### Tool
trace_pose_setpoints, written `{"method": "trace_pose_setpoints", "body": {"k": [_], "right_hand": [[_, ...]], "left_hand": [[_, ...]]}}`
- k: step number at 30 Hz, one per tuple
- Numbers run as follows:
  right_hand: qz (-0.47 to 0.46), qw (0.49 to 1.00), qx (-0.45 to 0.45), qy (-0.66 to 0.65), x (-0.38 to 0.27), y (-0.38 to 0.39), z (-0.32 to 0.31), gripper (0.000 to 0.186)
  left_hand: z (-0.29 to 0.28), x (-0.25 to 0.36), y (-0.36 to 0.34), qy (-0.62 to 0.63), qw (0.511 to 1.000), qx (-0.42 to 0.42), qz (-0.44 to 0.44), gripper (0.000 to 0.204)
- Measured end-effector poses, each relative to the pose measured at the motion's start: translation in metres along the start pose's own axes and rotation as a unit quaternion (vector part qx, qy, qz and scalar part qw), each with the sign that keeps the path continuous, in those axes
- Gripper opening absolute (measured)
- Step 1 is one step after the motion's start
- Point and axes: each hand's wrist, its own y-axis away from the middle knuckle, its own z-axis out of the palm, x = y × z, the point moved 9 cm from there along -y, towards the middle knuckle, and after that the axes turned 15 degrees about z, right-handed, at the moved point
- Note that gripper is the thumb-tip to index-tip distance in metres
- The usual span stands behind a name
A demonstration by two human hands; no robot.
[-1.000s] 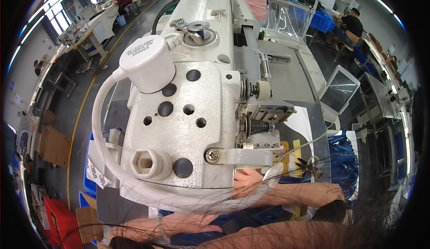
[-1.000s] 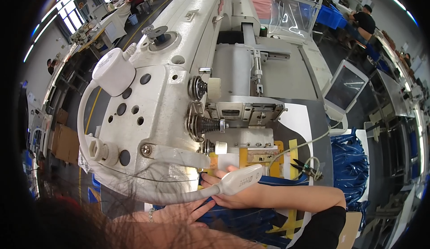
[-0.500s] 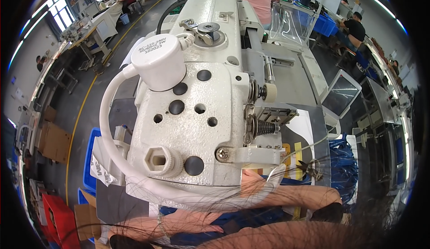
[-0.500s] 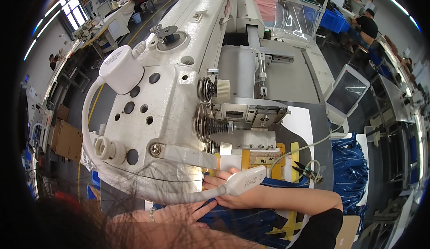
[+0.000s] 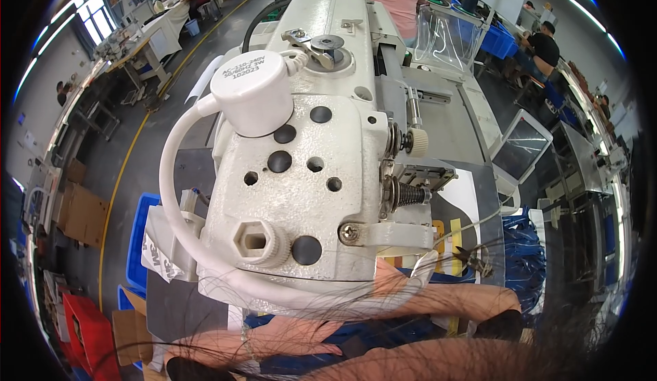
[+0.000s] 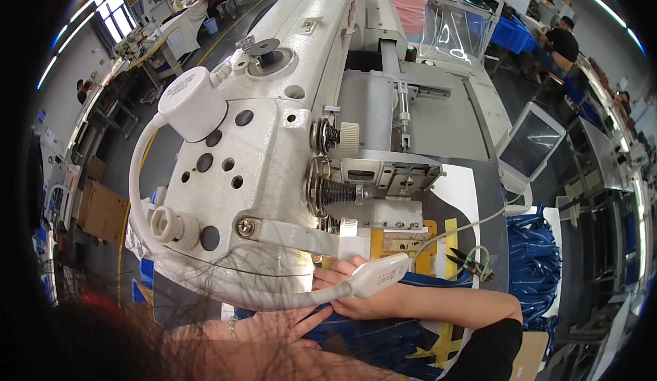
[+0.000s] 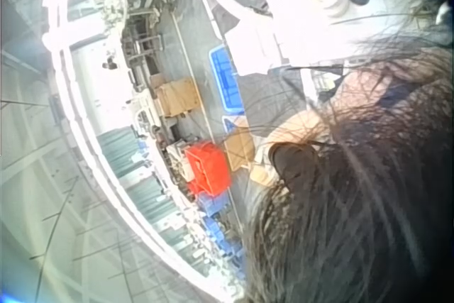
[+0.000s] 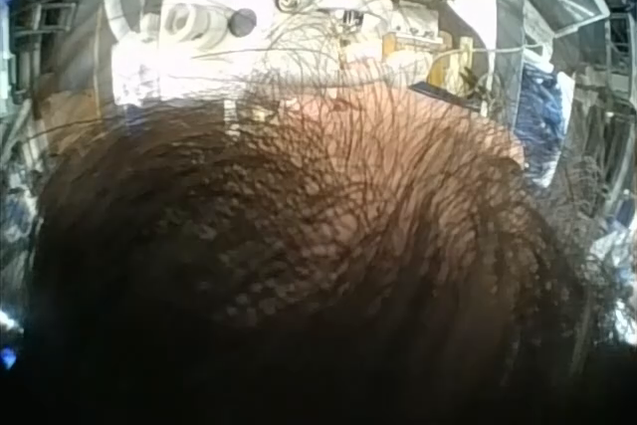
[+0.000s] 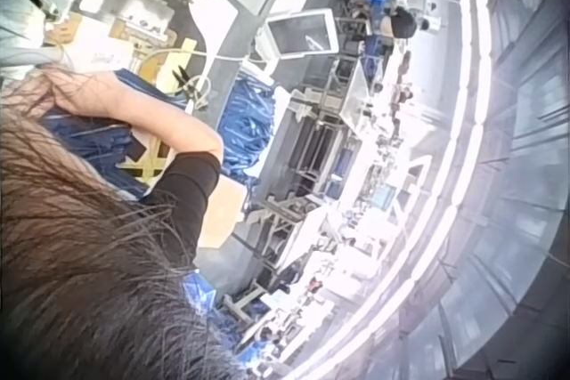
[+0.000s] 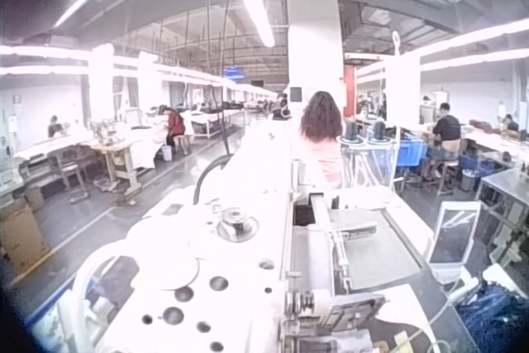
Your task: Sewing blue zippers onto matching blue fabric strips using an industrial sewing machine.
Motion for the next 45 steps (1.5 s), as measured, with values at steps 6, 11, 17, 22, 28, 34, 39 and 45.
{"method": "trace_pose_setpoints", "body": {"k": [6,11,17,22,28,34,39,45], "right_hand": [[-0.002,0.999,-0.038,0.015,-0.001,0.0,0.0,0.048],[-0.008,1.0,-0.006,0.026,-0.006,0.0,-0.012,0.047],[0.021,0.998,-0.034,0.055,0.006,0.012,-0.023,0.046],[0.044,0.999,-0.01,0.008,0.021,0.021,-0.027,0.042],[0.068,0.997,-0.026,0.015,0.017,0.022,-0.03,0.039],[0.066,0.997,-0.043,0.002,0.022,0.023,-0.03,0.038],[0.049,0.997,-0.033,-0.041,0.028,0.02,-0.018,0.038],[0.066,0.996,-0.063,0.022,0.03,0.025,-0.019,0.039]], "left_hand": [[0.0,0.001,-0.002,-0.006,1.0,0.007,0.001,0.079],[-0.011,0.007,-0.002,0.003,1.0,0.029,-0.011,0.078],[0.012,0.006,0.004,0.062,0.998,0.014,-0.019,0.089],[-0.019,0.005,-0.007,0.019,0.999,0.047,0.008,0.076],[-0.021,0.005,-0.004,0.043,0.998,0.051,0.001,0.075],[-0.019,0.005,-0.007,0.043,0.998,0.036,0.004,0.075],[-0.017,0.009,0.001,-0.004,0.999,0.041,-0.004,0.075],[-0.028,0.007,-0.01,-0.073,0.996,0.05,0.031,0.075]]}}
